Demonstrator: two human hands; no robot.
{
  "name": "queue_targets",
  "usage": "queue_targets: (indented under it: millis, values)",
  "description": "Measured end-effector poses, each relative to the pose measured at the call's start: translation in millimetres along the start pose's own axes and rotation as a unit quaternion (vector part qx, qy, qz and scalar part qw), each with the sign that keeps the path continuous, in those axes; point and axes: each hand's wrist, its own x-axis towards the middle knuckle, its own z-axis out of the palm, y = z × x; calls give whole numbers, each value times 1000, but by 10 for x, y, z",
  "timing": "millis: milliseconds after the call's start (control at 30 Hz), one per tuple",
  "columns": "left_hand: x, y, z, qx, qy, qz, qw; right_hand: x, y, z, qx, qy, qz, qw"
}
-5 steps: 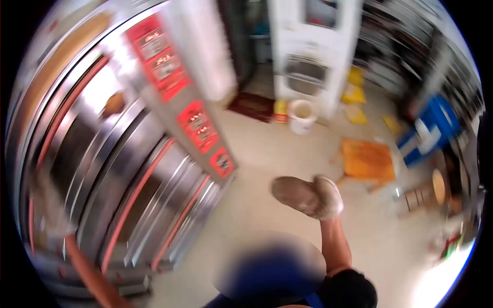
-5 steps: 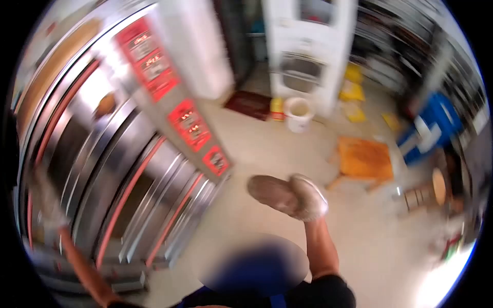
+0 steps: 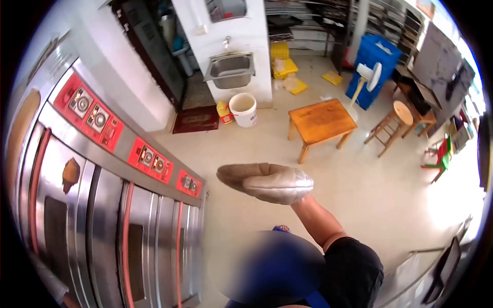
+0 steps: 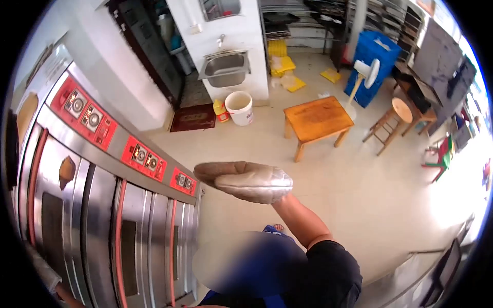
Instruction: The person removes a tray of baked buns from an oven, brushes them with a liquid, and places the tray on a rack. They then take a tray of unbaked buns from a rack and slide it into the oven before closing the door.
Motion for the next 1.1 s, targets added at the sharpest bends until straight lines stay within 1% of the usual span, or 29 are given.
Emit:
queue_targets:
  millis: [33,67,133,167,200,233,267,300,367,400,467,500,533,567,600,633,667,733,767,800,833,867,900,933,967,1000,1033,1067,1100]
  values:
    - [261,-52,-150,12,11,16,1000,282,540,40,134,61,-38,988]
    - [258,-77,-139,8,6,7,1000,402,839,-53,137,64,-47,987]
    - [325,-175,-168,9,0,3,1000,516,1292,-172,101,232,-53,966]
    - [359,-200,-176,7,-3,5,1000,380,903,236,232,190,21,954]
    - [388,-223,-181,6,-5,6,1000,347,1011,312,95,172,37,980]
    - [418,-245,-200,3,-5,8,1000,411,1290,253,189,67,60,978]
    - [433,-272,-211,4,-5,9,1000,503,1398,240,277,-43,85,956]
    - [444,-291,-237,3,-6,11,1000,491,1473,218,275,-50,91,956]
    - [497,-342,-264,-1,-4,21,1000,437,1358,375,35,20,131,990]
    - [529,-361,-253,-7,-5,27,1000,439,1363,361,33,15,137,990]
    - [517,-463,-310,-10,-11,32,999,501,1414,383,-73,2,9,997]
    - [437,-533,-400,-6,-17,29,999,542,1436,382,-67,33,42,996]
    - [368,-567,-517,1,-23,14,1000,591,1528,335,-16,36,60,997]
    - [240,-538,-609,13,-23,6,1000,716,1665,281,30,9,27,999]
    - [76,-455,-647,24,-13,-7,1000,845,1619,394,-17,83,54,995]
    - [-88,-362,-658,34,-3,-22,999,1003,1497,460,-98,123,98,983]
    - [-238,-236,-617,40,11,-35,999,1208,1340,662,-442,257,111,852]
    - [-436,11,-506,45,36,-47,997,1459,975,1197,-446,194,-120,865]
    - [-560,119,-441,57,50,-49,996,1596,838,1493,-478,147,-208,841]
    - [-657,167,-337,80,68,-49,993,1829,724,1658,-611,107,-327,713]
    - [-722,173,-266,107,84,-46,990,1905,473,2409,-562,123,-182,798]
    - [-650,101,-305,114,96,-50,988,2112,384,2766,-598,114,-149,779]
    - [-600,89,-383,-10,89,-94,992,2373,342,3061,-613,40,-144,776]
    - [-593,84,-385,-137,80,-134,978,2635,289,3327,-629,-32,-136,765]
    - [-678,55,-234,-142,86,-137,977,3199,542,3176,-765,-82,-450,453]
    - [-784,13,-20,76,184,-63,978,3729,639,3325,-719,-156,-540,409]
    - [-830,-41,145,290,276,11,916,4196,769,3507,-680,-189,-579,409]
    - [-871,-78,153,287,282,11,915,4494,831,3769,-723,-217,-498,427]
    - [-925,-105,122,288,185,57,938,4789,886,3982,-758,-243,-411,444]
